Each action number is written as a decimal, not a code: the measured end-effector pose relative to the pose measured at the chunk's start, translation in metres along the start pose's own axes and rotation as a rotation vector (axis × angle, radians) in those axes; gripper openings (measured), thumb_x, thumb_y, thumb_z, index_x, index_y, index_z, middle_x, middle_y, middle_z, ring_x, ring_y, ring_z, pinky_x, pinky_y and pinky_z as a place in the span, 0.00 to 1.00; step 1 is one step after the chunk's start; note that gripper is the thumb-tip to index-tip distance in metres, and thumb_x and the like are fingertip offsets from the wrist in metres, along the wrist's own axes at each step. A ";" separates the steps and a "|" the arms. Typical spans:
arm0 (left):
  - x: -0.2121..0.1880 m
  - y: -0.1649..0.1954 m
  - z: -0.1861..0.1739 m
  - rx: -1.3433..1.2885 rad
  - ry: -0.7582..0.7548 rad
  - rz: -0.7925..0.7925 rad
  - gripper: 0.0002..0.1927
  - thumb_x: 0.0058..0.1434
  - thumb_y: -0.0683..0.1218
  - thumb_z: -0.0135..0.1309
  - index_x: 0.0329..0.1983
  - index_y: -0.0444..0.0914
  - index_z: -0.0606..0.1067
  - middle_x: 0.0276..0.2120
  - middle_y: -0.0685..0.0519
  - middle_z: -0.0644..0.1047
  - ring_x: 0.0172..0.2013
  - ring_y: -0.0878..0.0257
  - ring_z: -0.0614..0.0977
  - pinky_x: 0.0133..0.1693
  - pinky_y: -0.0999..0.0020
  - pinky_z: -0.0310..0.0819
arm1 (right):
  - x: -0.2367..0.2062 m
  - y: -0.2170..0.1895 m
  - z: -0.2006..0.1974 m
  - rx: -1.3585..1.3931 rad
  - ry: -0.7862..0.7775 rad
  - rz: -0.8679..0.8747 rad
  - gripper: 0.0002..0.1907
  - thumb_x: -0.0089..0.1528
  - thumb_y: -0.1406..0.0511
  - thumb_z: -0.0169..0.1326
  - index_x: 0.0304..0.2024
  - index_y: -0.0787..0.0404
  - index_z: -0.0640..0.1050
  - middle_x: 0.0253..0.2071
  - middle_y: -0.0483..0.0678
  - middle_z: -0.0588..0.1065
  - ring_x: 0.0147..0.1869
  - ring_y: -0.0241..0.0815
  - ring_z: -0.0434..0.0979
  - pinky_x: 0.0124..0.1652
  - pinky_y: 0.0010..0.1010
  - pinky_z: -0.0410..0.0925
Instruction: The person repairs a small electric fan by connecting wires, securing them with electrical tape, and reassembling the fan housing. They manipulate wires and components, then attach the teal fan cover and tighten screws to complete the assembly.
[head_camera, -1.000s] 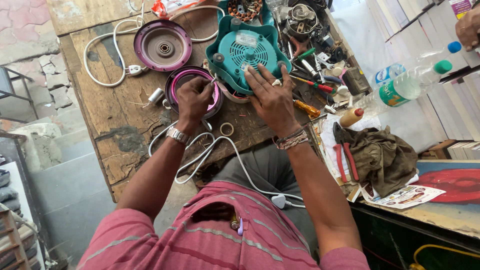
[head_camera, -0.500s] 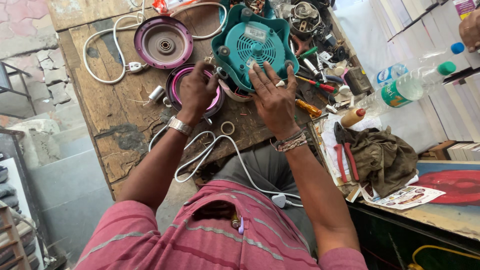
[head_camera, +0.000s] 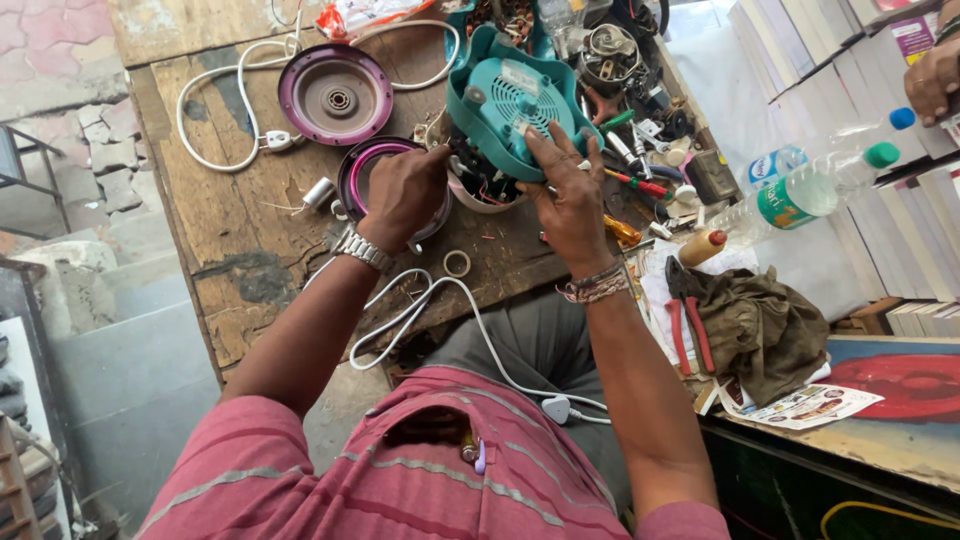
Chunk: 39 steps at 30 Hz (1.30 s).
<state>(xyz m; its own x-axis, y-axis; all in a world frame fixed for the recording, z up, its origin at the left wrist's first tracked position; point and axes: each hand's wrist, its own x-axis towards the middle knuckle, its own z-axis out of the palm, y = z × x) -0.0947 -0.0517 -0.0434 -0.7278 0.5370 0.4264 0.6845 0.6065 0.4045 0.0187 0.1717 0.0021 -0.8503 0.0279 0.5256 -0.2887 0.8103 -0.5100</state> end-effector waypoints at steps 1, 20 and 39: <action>0.001 0.000 -0.002 -0.031 -0.026 -0.032 0.10 0.69 0.48 0.51 0.47 0.43 0.81 0.24 0.46 0.79 0.23 0.49 0.79 0.25 0.52 0.68 | -0.001 0.000 0.001 0.000 0.000 -0.001 0.31 0.62 0.68 0.65 0.68 0.50 0.72 0.67 0.45 0.74 0.78 0.47 0.65 0.76 0.52 0.42; 0.010 0.003 0.009 -0.187 0.237 -0.272 0.17 0.70 0.56 0.55 0.43 0.37 0.83 0.48 0.44 0.77 0.47 0.53 0.78 0.46 0.58 0.73 | -0.006 0.006 0.007 -0.002 0.002 -0.004 0.31 0.63 0.68 0.64 0.68 0.49 0.72 0.68 0.46 0.73 0.78 0.47 0.64 0.77 0.52 0.40; 0.028 -0.009 -0.034 -1.300 -0.182 -0.571 0.21 0.67 0.59 0.53 0.43 0.36 0.81 0.40 0.58 0.79 0.42 0.70 0.74 0.48 0.71 0.65 | -0.048 0.006 0.042 -0.374 0.132 -0.223 0.22 0.68 0.71 0.53 0.65 0.50 0.76 0.70 0.45 0.71 0.78 0.48 0.62 0.76 0.59 0.39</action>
<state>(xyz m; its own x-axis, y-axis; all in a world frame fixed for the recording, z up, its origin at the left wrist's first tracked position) -0.1200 -0.0618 -0.0073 -0.8384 0.5336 -0.1116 -0.2197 -0.1433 0.9650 0.0391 0.1510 -0.0549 -0.7150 -0.1167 0.6893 -0.2593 0.9599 -0.1064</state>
